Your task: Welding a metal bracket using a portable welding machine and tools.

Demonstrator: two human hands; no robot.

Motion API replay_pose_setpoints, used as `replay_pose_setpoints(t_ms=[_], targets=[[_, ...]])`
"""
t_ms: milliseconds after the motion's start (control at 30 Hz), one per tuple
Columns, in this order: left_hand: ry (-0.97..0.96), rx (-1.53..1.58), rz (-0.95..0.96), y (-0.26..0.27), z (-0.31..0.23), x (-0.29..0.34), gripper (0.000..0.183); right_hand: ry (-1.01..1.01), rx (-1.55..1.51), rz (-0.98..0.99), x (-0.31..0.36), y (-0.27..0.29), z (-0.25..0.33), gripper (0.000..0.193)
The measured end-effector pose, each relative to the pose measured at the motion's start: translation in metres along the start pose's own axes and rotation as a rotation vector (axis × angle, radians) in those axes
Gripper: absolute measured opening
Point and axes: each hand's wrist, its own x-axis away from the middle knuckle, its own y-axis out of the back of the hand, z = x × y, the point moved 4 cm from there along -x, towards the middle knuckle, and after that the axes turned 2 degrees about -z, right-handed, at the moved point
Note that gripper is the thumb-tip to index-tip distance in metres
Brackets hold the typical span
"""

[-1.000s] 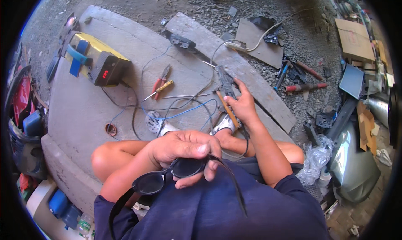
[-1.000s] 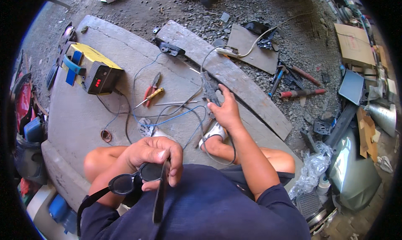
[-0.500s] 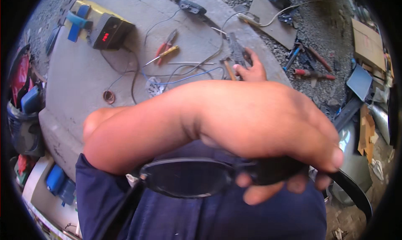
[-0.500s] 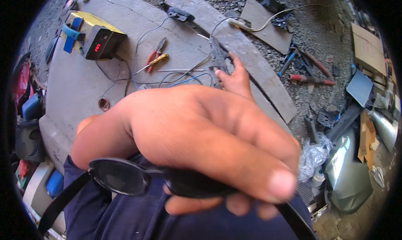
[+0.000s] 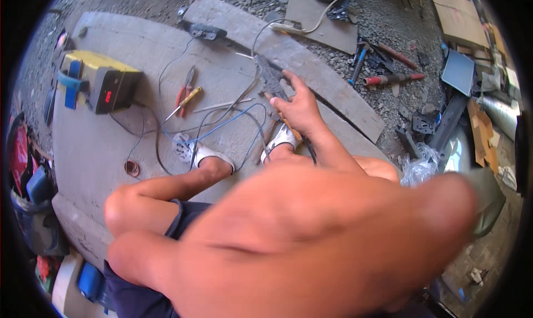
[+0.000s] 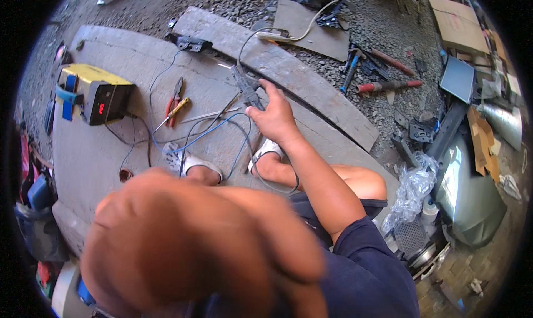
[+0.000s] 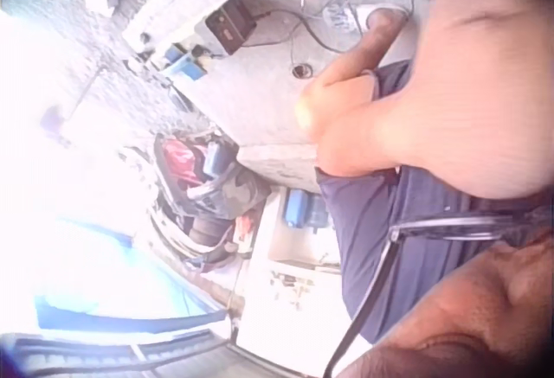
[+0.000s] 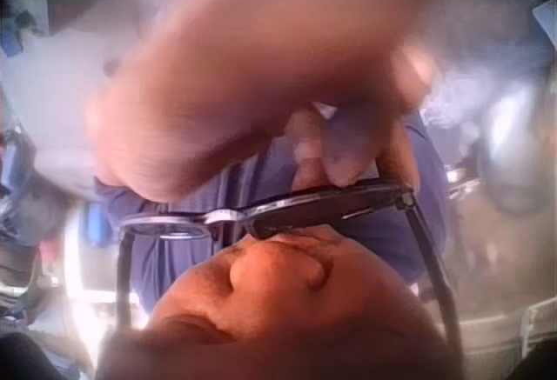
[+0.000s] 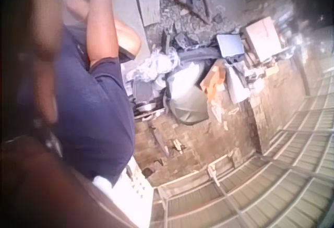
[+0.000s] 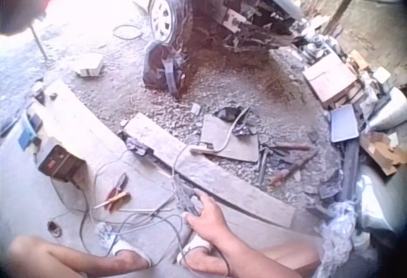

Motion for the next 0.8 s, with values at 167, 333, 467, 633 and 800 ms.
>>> replay_pose_setpoints(t_ms=[167,333,467,633,800], targets=[[-0.167,0.032,-0.116,0.009,-0.025,0.033,0.065,0.068,-0.04,-0.026,0.0,0.004,-0.008,0.085],[-0.373,-0.664,-0.347,-0.01,-0.066,0.098,0.036,0.101,-0.061,0.015,-0.001,0.002,0.006,0.078],[-0.449,-0.994,-0.458,-0.028,-0.076,0.109,0.04,0.103,0.039,-0.006,-0.012,-0.005,0.027,0.072],[-0.216,-0.95,-0.256,-0.002,-0.113,0.113,0.042,0.346,0.105,-0.091,-0.038,-0.023,0.052,0.064],[-0.404,-0.854,-0.333,0.005,-0.112,0.128,0.028,0.387,0.116,-0.085,-0.062,-0.052,0.065,0.062]])
